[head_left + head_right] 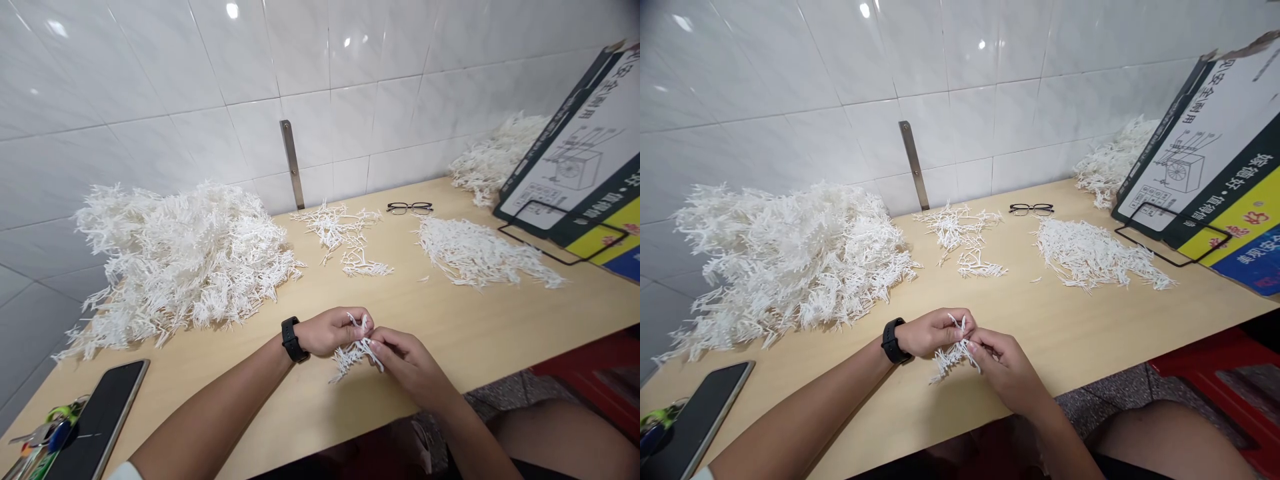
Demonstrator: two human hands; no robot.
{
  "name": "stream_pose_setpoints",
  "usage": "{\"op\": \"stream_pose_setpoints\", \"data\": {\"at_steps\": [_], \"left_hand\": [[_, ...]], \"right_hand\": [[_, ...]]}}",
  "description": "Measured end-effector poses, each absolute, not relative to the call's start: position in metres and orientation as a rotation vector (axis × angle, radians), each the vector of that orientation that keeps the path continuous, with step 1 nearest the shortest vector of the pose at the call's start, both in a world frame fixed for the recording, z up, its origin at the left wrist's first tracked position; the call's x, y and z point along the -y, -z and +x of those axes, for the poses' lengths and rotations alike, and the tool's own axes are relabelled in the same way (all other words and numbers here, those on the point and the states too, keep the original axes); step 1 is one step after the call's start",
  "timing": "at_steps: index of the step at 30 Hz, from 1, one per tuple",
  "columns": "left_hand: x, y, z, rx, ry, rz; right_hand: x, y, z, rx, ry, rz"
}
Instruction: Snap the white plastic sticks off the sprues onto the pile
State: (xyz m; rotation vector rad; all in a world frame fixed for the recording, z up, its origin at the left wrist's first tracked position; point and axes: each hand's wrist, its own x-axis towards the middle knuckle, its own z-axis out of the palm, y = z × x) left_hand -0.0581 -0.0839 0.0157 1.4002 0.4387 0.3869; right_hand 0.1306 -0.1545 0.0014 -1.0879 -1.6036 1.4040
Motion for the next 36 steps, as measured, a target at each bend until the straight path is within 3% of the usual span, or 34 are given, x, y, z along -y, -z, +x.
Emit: {"op": "stream_pose_setpoints", "data": {"at_steps": [4, 8, 14, 16, 23, 32, 36], "left_hand": [[0.082, -0.010, -0.059, -0.416, -0.513, 1.182], [0.082, -0.008, -0.056, -0.412, -0.562, 1.035], [0.081, -0.004, -0.052, -0.475, -0.597, 1.089], [0.082, -0.003, -0.052, -0.536, -0.620, 1.115], [0.087, -0.008, -0.050, -0.697, -0.608, 1.277], [0.090, -0.007, -0.053, -0.566, -0.489, 1.454], [0.087, -0.006, -0.054, -0.506, -0.445, 1.435]], "right_hand": [[0.157, 0.003, 0.132, 1.501, -1.414, -0.967], [0.153, 0.012, 0.137, 1.276, -1.196, -1.091], [0.131, 0.016, 0.173, 1.365, -0.278, -1.733], [0.131, 0.013, 0.175, 1.427, -0.118, -1.783], [0.160, -0.001, 0.123, 1.699, -0.692, -1.492], [0.154, 0.001, 0.114, 1.704, -0.884, -1.301], [0.154, 0.005, 0.115, 1.618, -0.880, -1.410]]}}
